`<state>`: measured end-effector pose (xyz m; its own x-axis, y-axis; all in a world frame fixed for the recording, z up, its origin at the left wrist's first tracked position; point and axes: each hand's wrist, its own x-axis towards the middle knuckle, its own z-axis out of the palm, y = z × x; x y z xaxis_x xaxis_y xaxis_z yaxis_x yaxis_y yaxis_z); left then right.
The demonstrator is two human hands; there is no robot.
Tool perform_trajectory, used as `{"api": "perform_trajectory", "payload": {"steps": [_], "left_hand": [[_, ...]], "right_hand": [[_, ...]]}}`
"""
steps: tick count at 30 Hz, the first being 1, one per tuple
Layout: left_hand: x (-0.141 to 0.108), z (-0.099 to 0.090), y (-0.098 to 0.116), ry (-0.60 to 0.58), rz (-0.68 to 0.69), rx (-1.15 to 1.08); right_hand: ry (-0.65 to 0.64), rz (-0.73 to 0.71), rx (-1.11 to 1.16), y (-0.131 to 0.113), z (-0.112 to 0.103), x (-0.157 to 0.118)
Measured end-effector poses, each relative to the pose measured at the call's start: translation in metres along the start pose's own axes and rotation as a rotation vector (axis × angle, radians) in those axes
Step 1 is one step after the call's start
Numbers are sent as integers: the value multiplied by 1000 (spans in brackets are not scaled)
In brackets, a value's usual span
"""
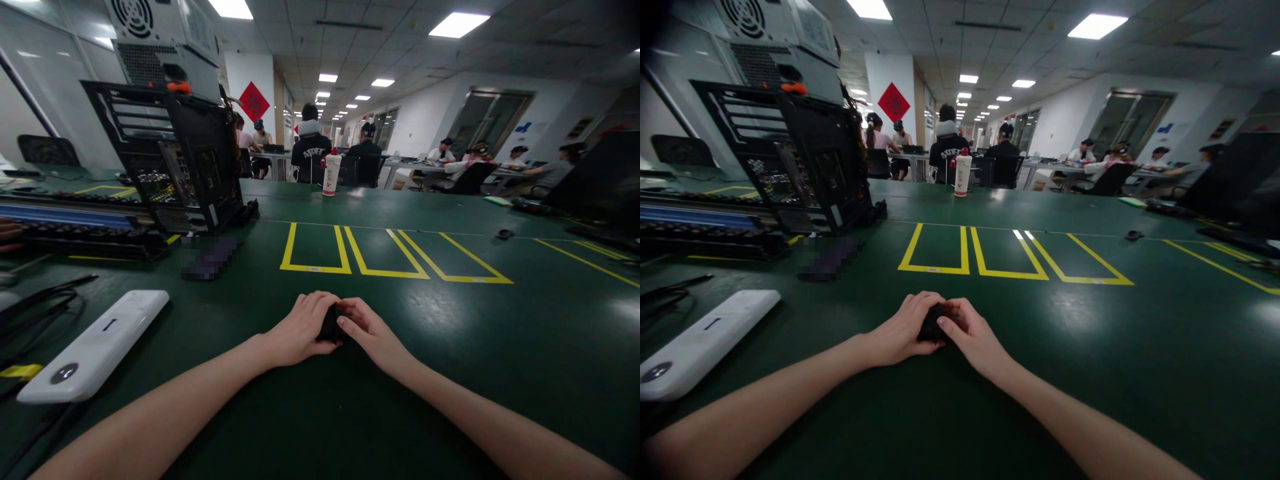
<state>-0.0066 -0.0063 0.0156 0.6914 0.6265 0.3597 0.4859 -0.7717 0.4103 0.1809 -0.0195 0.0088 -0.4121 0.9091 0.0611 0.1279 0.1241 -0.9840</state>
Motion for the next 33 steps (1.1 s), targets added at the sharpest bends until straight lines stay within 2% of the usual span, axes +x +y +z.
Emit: {"api": "perform_trajectory", "payload": {"steps": [3, 7, 13, 18, 22, 27, 33], "left_hand": [[0, 0, 0, 1, 2, -6], [1, 1, 0, 9, 7, 0], [1, 0, 1, -1, -6, -18], [1, 0, 1, -3, -4, -5], [0, 2, 0, 4, -13, -14], [-1, 2, -1, 9, -7, -18], [0, 1, 0, 6, -5, -1]], "right_hand": [[-29, 13, -41, -2, 0, -2], [-84, -25, 17, -3, 0, -7], [-26, -48, 21, 2, 1, -4], [6, 0, 13, 3, -1, -1], [-29, 22, -17, 0, -1, -4], [-80, -42, 27, -1, 1, -8], [-26, -51, 45, 4, 1, -3]]}}
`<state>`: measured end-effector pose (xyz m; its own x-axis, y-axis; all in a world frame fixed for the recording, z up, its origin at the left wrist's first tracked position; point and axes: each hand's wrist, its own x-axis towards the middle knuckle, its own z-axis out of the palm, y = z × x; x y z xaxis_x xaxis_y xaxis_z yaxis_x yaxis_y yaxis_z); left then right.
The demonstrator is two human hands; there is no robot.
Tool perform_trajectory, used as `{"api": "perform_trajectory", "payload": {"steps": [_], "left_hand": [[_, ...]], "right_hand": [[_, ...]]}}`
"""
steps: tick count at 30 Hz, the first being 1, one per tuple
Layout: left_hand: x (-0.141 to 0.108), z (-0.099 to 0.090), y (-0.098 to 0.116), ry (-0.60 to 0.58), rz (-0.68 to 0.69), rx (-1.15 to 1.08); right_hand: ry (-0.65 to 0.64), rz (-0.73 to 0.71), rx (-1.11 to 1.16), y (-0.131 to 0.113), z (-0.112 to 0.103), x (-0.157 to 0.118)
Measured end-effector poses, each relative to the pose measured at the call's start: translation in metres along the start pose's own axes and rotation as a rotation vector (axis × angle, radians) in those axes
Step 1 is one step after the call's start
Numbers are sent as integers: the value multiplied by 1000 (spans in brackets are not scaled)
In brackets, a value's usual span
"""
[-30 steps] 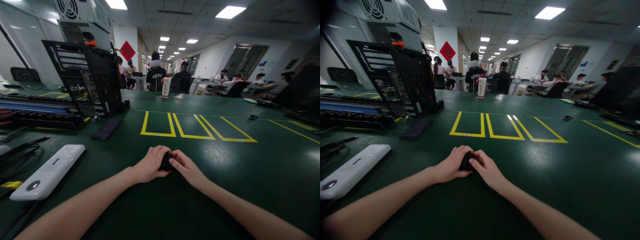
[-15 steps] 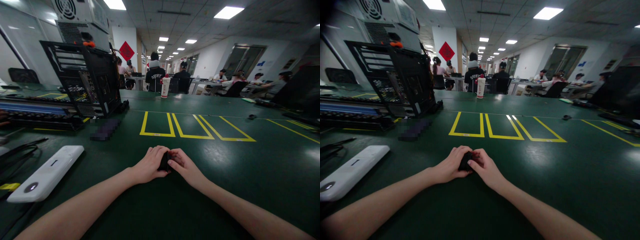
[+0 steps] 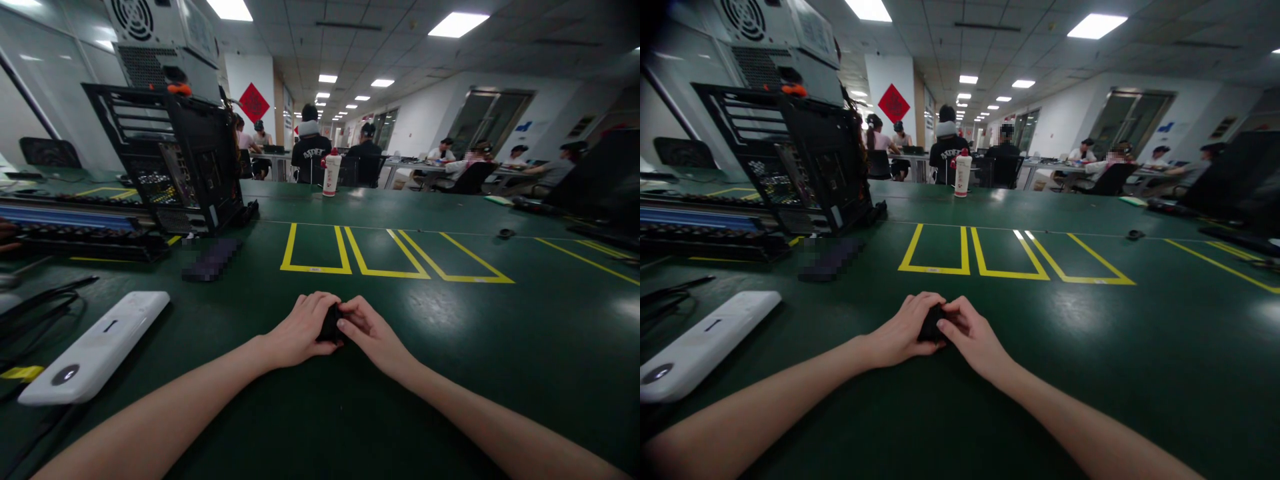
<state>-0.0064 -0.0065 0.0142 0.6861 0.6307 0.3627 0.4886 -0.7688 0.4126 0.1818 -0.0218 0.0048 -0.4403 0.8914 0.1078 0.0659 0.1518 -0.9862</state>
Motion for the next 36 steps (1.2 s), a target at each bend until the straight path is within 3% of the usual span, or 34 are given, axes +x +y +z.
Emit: {"api": "perform_trajectory", "payload": {"steps": [7, 13, 19, 23, 26, 32, 36], "left_hand": [[0, -2, 1, -11, -12, -14], [0, 0, 0, -10, 6, 5], [0, 3, -2, 5, 21, 28], [0, 1, -1, -5, 14, 16], [-1, 0, 0, 0, 7, 7], [0, 0, -1, -3, 9, 1], [0, 0, 0, -15, 0, -7]], "right_hand": [[1, 88, -81, -6, -2, -1], [-97, 9, -1, -5, -4, -3], [-25, -14, -4, 1, -3, 2], [5, 58, -37, 2, -3, 3], [-34, 93, -102, 0, -5, 1], [-106, 16, 22, -4, -5, -3], [-51, 23, -3, -3, -4, 0]]}}
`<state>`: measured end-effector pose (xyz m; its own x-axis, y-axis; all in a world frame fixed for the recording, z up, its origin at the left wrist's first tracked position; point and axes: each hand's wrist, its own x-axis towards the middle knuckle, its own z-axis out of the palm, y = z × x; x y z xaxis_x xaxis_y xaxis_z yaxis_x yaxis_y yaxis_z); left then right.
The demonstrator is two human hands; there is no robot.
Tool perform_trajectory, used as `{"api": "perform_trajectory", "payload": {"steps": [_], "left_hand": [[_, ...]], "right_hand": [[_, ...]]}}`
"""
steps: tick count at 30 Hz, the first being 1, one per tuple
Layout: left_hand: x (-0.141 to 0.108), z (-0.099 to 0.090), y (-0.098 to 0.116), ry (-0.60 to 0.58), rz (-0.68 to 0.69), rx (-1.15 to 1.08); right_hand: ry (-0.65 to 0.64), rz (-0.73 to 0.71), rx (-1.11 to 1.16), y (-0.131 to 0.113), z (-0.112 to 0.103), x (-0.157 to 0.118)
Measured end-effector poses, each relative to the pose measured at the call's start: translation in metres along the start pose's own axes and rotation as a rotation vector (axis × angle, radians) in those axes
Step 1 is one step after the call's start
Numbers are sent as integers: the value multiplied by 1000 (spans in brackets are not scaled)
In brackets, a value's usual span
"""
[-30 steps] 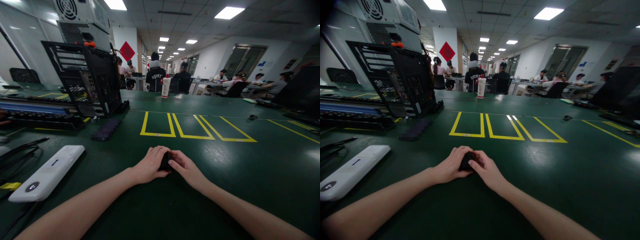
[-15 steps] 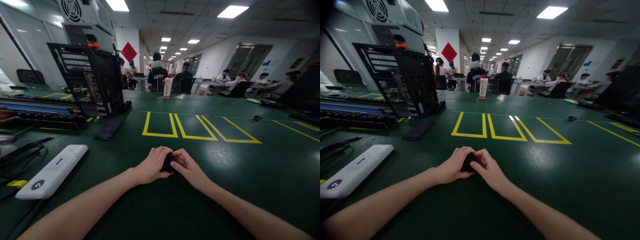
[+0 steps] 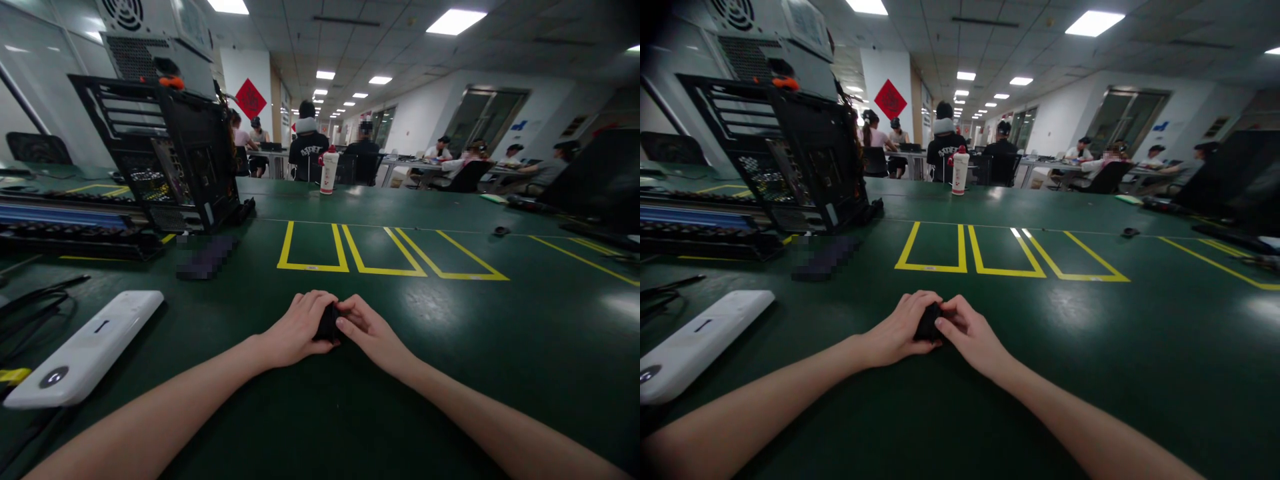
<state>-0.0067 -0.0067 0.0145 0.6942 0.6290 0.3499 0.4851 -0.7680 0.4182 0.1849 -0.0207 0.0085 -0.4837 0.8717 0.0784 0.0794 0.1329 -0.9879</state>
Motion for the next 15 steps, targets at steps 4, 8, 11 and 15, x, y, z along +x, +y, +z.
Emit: {"api": "perform_trajectory", "payload": {"steps": [4, 8, 11, 15], "left_hand": [[0, -1, 1, 2, -2, -6], [0, 1, -1, 11, 9, 7], [0, 3, -2, 8, 15, 20], [-1, 3, -2, -1, 16, 20]], "right_hand": [[46, 30, 5, 2, -2, 3], [-12, 63, -25, 1, -4, 2], [-74, 24, 31, 0, -6, -1], [-114, 12, 65, -3, -6, -2]]}}
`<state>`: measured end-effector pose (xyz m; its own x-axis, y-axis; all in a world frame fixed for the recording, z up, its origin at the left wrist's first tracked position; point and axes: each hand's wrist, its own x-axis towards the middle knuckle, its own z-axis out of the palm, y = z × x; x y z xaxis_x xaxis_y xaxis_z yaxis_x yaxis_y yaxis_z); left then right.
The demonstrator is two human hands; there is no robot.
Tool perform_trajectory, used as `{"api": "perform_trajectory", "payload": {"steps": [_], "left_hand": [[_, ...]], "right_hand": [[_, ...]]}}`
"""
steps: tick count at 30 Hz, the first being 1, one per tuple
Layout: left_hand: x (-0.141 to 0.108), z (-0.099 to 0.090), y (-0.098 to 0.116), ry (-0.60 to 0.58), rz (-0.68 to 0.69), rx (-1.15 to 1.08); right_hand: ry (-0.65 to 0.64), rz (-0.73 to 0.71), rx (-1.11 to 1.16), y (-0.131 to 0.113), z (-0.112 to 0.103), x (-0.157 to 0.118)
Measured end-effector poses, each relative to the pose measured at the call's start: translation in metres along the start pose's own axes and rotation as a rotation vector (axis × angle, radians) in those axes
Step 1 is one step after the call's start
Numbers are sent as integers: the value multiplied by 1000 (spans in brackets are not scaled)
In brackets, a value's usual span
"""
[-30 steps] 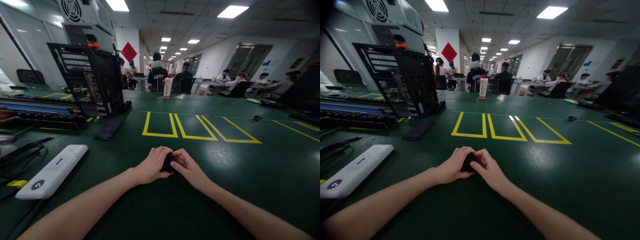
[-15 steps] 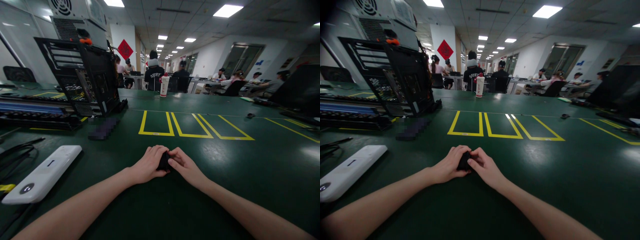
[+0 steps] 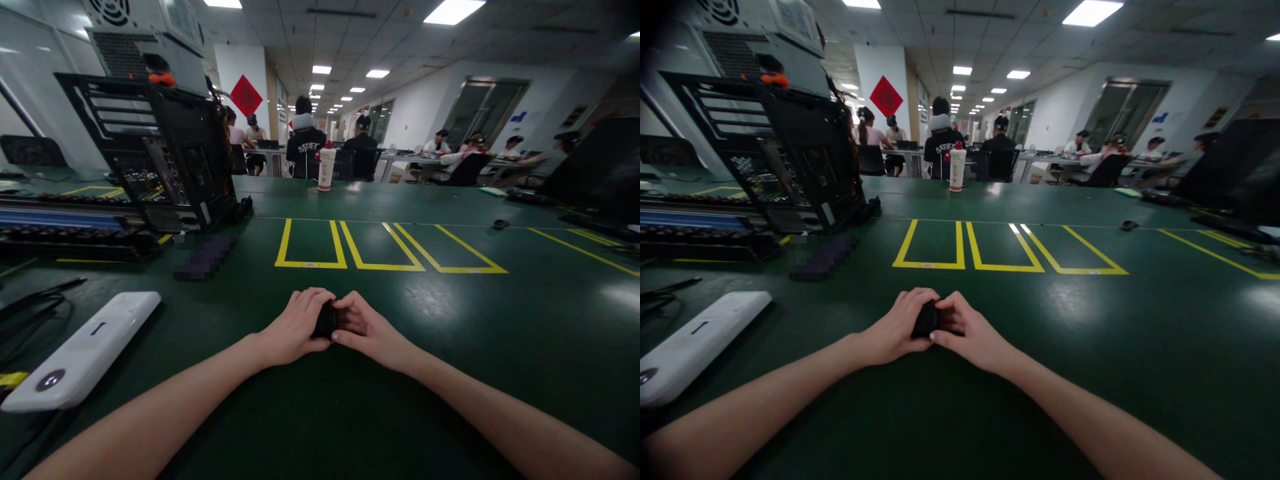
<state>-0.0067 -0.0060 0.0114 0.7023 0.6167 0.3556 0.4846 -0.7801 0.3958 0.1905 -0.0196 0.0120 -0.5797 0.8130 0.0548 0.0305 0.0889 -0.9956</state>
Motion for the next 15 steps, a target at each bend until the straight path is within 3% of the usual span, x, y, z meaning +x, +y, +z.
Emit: {"api": "perform_trajectory", "payload": {"steps": [9, 15], "left_hand": [[1, -2, 3, -4, -21, -18], [1, -7, 6, -46, -19, -3]], "right_hand": [[127, -6, -56, 3, 4, 5], [46, -9, -40, 0, 0, 2]]}}
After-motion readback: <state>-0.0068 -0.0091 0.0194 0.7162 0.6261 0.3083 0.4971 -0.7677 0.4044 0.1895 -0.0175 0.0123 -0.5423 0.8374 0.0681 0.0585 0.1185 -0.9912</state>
